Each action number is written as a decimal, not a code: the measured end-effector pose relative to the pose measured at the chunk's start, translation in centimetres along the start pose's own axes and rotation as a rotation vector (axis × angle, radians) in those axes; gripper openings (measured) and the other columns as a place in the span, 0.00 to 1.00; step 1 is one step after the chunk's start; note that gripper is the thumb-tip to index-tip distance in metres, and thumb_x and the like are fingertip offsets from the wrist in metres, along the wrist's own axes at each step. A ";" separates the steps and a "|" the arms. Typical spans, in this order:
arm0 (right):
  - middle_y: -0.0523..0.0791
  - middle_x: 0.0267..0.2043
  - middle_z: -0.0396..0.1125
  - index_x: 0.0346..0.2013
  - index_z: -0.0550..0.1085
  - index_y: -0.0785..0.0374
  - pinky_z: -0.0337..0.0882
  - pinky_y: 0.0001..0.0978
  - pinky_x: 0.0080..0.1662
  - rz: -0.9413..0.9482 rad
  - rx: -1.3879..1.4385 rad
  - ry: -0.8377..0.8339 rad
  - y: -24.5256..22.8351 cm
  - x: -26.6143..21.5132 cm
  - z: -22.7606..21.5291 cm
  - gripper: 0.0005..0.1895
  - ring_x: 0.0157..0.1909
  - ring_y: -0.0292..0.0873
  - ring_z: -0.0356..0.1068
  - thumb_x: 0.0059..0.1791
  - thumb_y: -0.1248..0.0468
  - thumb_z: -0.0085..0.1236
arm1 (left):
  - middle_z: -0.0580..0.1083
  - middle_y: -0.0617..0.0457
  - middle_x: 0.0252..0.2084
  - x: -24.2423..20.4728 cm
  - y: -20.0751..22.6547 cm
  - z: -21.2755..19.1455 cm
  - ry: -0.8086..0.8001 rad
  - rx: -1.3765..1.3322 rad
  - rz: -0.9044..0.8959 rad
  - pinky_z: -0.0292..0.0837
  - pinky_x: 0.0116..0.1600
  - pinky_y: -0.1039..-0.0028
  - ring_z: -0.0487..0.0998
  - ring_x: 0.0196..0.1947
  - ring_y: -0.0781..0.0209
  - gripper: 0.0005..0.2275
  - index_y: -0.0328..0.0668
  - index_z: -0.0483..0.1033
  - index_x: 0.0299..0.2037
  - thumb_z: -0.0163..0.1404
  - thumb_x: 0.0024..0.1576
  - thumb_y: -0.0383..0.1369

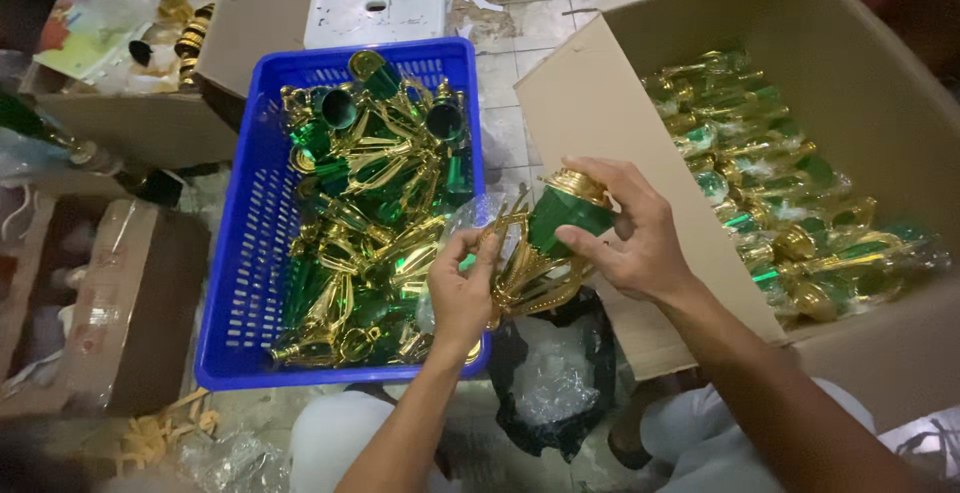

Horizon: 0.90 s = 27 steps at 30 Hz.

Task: The person picks up plastic trophy components from a blue basket, places them into plastic bags by hand, and stacks them into a cardboard box.

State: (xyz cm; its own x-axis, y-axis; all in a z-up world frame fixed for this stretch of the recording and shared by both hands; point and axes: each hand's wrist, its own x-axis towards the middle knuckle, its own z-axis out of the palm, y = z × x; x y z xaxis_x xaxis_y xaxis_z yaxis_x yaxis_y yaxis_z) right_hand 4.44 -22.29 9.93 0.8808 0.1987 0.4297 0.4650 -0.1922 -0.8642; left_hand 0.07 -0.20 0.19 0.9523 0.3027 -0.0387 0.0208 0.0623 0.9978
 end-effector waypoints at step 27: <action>0.53 0.61 0.74 0.66 0.74 0.67 0.76 0.40 0.60 -0.096 0.176 0.090 1.2 1.0 1.5 0.33 0.60 0.40 0.73 0.48 0.70 0.77 | 0.77 0.50 0.26 -2.5 2.2 2.8 0.154 -0.136 -0.089 0.75 0.37 0.75 0.75 0.29 0.65 0.07 0.39 0.84 0.39 0.62 0.65 0.34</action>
State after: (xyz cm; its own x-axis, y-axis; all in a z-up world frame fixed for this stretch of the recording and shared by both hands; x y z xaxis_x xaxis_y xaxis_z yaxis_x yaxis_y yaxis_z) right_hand 5.75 -20.89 8.92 0.8411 0.1199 0.5274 0.5316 -0.0039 -0.8470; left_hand -1.36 -3.51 2.61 0.8905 0.4315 -0.1441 0.0511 0.2199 0.9742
